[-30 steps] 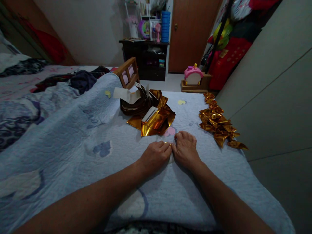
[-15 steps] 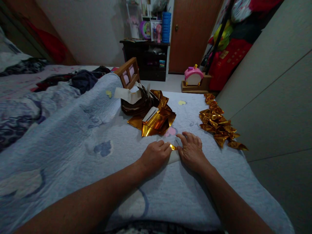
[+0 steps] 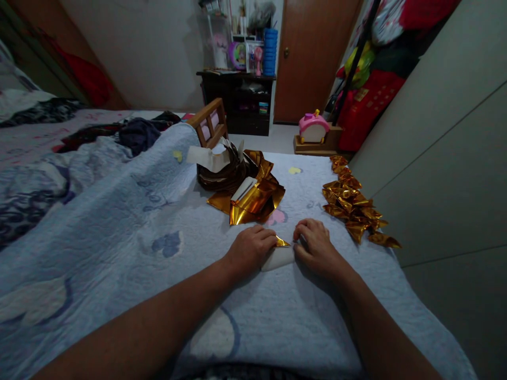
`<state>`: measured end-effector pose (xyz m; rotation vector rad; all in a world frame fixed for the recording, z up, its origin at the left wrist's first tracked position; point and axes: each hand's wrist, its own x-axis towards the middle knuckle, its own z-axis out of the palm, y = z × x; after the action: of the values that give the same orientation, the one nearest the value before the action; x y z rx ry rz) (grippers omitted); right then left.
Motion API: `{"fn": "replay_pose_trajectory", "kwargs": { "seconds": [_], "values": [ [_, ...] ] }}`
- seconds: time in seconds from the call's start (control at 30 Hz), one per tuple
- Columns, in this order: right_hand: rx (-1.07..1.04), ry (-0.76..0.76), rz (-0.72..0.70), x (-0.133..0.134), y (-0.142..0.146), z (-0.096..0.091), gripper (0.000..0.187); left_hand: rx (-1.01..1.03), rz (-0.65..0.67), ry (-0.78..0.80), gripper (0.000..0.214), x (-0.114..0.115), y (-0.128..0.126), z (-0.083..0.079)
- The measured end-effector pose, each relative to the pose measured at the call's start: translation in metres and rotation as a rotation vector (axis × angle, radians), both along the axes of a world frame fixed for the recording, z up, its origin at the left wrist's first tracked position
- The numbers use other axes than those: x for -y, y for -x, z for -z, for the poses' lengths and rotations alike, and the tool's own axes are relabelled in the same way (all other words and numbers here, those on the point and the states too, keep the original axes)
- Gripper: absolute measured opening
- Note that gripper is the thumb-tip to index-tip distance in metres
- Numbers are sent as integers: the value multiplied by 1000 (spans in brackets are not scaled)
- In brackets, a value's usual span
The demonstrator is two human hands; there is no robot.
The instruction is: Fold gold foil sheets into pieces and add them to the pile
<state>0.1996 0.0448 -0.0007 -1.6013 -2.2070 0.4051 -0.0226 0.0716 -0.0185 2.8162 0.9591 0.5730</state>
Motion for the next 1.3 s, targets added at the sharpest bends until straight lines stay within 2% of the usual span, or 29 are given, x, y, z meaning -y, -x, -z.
{"fn": "replay_pose_trajectory", "kwargs": {
  "seconds": [0.33,0.5,0.67,0.83,0.97,1.13,1.2,1.3],
  "values": [
    [48,24,-22,3,9,-2,11,199,1,87,16,-2,3,-1],
    [18,10,-16,1,15,2,6,196,-4,152,15,-2,2,-1],
    [-9,-5,3,0,15,6,8,222,-14,210,22,-2,2,-5],
    [-92,-21,-6,-1,14,5,11,220,-37,286,14,-3,2,-9],
    [-146,-60,-15,-2,15,1,10,293,-67,339,20,-2,4,-9],
    [-238,37,-54,-3,14,-4,10,502,-94,524,45,-3,6,-6],
    [-296,75,-41,-2,14,-6,9,575,-84,632,43,-4,6,-5],
    [-416,88,-39,-1,15,-8,9,669,-49,783,27,-6,5,-7]
  ]
}}
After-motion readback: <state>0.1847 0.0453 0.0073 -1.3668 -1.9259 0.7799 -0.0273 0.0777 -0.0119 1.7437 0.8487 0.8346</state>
